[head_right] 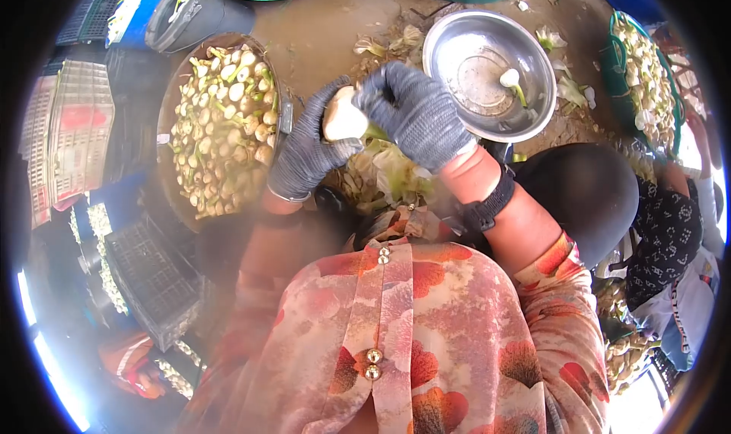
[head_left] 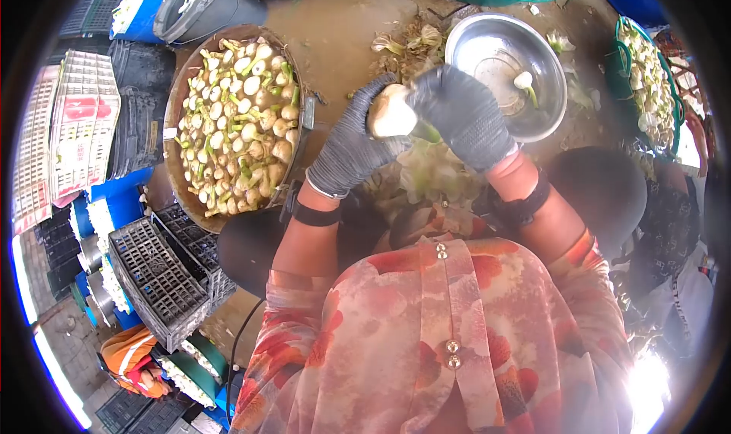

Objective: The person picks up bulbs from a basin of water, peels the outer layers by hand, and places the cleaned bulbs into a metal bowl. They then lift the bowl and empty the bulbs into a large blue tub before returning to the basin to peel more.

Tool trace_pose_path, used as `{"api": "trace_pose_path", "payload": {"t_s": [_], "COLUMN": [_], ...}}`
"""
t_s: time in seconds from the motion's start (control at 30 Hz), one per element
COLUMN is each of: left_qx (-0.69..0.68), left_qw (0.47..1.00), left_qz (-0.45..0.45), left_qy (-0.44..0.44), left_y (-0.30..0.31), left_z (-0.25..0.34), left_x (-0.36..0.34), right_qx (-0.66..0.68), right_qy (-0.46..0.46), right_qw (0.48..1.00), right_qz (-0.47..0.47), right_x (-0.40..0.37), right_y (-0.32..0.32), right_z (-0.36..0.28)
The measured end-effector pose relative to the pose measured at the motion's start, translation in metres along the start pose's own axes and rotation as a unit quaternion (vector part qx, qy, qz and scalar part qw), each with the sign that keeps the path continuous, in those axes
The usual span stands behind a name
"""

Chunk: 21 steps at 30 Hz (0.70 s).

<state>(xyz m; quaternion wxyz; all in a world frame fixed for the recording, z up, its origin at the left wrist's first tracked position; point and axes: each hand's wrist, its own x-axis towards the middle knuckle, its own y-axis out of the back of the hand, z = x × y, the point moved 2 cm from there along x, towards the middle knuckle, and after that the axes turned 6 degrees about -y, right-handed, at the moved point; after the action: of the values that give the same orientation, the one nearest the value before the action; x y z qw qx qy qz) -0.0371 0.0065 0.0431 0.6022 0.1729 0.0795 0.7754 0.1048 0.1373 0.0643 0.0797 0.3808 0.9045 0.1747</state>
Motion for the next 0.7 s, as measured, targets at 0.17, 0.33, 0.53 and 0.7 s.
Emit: {"api": "trace_pose_path", "payload": {"t_s": [0.17, 0.33, 0.53, 0.7], "left_qx": [-0.134, -0.196, -0.108, -0.074], "left_qw": [0.989, 0.979, 0.989, 0.990], "left_qz": [-0.045, 0.042, 0.088, 0.109], "left_qy": [-0.029, 0.026, 0.047, 0.056], "left_y": [-0.007, -0.002, -0.004, -0.014], "left_z": [0.012, 0.000, -0.008, -0.019], "left_x": [0.000, -0.002, 0.004, 0.002], "right_qx": [0.123, -0.024, -0.111, -0.121], "right_qy": [-0.117, -0.002, 0.002, 0.080], "right_qw": [0.985, 0.954, 0.988, 0.989], "right_qz": [-0.019, -0.299, -0.109, 0.015], "right_x": [0.032, 0.016, -0.004, -0.008], "right_y": [0.008, 0.005, -0.007, -0.005], "right_z": [0.035, 0.037, 0.012, 0.002]}}
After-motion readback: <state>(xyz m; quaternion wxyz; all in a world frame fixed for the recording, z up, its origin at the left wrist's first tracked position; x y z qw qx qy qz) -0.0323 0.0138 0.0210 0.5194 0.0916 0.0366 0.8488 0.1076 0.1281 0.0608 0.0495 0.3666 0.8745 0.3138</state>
